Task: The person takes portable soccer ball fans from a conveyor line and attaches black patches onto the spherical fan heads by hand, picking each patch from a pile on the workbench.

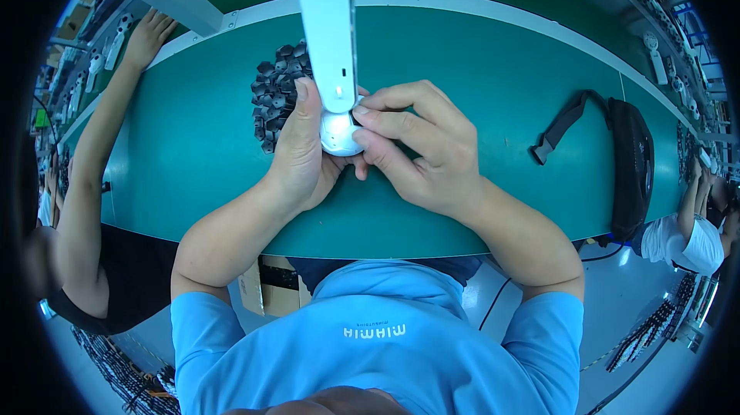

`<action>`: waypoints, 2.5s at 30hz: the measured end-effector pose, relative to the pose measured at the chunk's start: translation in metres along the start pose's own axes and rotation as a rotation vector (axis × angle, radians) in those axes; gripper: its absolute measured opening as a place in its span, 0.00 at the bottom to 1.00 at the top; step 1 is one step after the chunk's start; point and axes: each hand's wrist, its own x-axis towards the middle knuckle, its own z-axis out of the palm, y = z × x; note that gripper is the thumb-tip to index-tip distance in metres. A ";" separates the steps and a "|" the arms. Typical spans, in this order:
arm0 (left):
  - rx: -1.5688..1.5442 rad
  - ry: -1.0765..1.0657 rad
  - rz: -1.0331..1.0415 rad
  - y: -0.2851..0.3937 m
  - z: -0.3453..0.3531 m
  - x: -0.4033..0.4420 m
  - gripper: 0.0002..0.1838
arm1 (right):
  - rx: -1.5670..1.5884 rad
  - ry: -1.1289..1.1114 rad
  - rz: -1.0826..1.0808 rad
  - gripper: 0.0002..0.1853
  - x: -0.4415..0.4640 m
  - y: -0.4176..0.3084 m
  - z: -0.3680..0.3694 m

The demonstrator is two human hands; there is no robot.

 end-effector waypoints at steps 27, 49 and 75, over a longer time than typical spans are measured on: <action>0.456 0.094 0.310 -0.010 -0.003 -0.002 0.20 | 0.237 -0.332 0.263 0.27 0.000 0.011 -0.011; 0.561 -0.130 0.222 -0.002 -0.009 -0.007 0.28 | 0.159 -0.437 0.250 0.27 0.011 -0.009 -0.018; -0.175 0.089 0.324 0.067 -0.051 0.003 0.39 | -0.425 -0.420 -0.142 0.16 0.059 0.049 0.049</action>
